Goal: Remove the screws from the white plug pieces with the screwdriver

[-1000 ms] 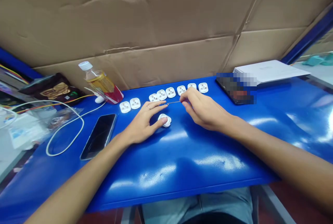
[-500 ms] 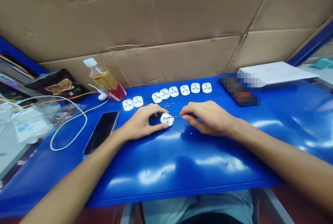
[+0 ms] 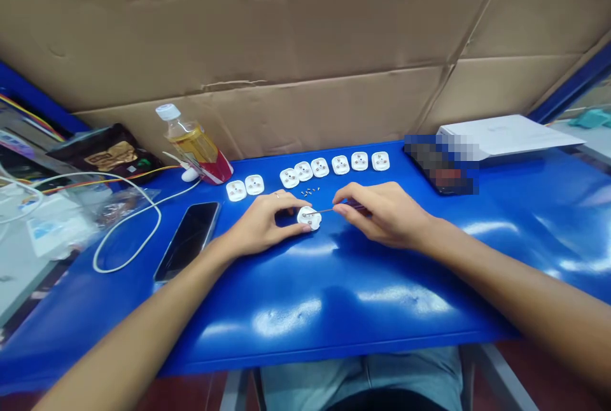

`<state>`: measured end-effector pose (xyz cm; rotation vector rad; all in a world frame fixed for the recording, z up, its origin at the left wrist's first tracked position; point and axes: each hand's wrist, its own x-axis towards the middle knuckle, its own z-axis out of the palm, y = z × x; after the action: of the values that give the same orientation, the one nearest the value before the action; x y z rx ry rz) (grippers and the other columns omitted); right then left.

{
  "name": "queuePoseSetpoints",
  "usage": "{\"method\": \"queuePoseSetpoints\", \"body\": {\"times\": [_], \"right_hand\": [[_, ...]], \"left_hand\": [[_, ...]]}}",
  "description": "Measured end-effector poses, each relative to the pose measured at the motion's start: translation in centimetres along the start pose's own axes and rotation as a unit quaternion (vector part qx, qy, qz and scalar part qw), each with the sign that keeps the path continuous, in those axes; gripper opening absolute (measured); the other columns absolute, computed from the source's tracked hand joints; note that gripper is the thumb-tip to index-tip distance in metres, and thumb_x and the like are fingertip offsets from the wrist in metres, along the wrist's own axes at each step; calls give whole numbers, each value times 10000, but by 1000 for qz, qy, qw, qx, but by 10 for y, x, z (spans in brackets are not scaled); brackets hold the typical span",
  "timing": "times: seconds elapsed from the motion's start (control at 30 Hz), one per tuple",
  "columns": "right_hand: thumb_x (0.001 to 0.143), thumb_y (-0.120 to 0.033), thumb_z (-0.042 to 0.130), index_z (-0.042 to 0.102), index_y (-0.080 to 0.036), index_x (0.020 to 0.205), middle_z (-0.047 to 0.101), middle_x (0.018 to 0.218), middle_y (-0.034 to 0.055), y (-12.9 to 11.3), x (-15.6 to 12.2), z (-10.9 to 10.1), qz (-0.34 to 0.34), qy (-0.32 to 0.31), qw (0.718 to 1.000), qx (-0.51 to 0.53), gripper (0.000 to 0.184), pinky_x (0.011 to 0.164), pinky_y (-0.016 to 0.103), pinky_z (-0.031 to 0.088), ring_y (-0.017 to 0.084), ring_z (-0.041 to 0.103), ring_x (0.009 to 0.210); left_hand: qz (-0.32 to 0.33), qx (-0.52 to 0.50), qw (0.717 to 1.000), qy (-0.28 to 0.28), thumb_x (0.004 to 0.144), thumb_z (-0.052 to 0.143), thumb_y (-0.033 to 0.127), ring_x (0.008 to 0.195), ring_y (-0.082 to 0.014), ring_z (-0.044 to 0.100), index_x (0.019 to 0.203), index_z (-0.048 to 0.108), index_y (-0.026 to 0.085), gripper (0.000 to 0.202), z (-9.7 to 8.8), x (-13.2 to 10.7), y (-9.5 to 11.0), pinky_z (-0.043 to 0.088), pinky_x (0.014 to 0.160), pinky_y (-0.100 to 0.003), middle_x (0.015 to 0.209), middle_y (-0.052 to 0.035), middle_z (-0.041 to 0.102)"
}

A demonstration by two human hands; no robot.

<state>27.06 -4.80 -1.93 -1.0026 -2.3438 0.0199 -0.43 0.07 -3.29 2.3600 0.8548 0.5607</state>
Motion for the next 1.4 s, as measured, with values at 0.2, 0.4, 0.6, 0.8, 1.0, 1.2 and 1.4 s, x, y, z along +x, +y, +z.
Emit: {"method": "queuePoseSetpoints", "body": {"times": [0.2,0.4,0.6,0.8,1.0,1.2,1.4], "right_hand": [[1057,-240,543,710,-192,1103,800,974,59,-12,5,-3,13,6,999,37,179,713,309,512,208,743,830],[1042,-244,535,662,-161,1200,738,1137,132,-10,5,-11,-35,-27,999,24,219,839,393,571,269,707,1010],[1057,-226,498,643,-168,1138,771,1038,115,-7,4,-6,-28,4,1000,14,175,785,380,574,254,736,922],[1027,-273,570,590,-178,1201,744,1045,114,-10,4,-8,13,-1,1000,22,200,763,385,576,264,730,909],[1001,-178,510,585,-196,1105,712,1023,107,-11,5,-8,-36,27,998,38,130,810,394,564,257,680,947],[1050,-297,529,573,-204,1108,735,856,47,-14,4,-11,38,-2,999,16,118,628,320,502,206,688,711],[970,-171,527,567,-184,1134,732,1080,126,-13,4,-10,-28,21,998,45,169,789,367,570,245,718,937]], "left_hand": [[-11,-10,1000,10,926,768,502,982,-236,698,1205,787,230,390,4,0,3,529,898,-357,1095,-69,788],[-9,-6,1000,1,935,757,499,975,-235,694,1234,773,232,401,4,-1,4,530,895,-355,1133,-71,784],[-16,19,1000,-3,948,741,496,900,-209,664,1262,759,235,409,3,0,4,507,819,-333,1070,-62,766],[-21,22,1000,1,943,737,521,825,-185,625,1260,754,227,433,4,-1,4,478,763,-302,1006,-47,746],[-10,27,1000,-8,964,714,520,786,-167,584,1282,750,219,439,4,0,4,450,737,-298,1014,-56,737],[-8,6,1000,-10,971,709,502,758,-156,573,1295,753,222,431,5,0,5,442,702,-285,998,-51,724],[-6,9,1000,-9,970,711,511,737,-147,560,1305,744,220,446,5,1,5,436,696,-284,986,-42,724]]}}
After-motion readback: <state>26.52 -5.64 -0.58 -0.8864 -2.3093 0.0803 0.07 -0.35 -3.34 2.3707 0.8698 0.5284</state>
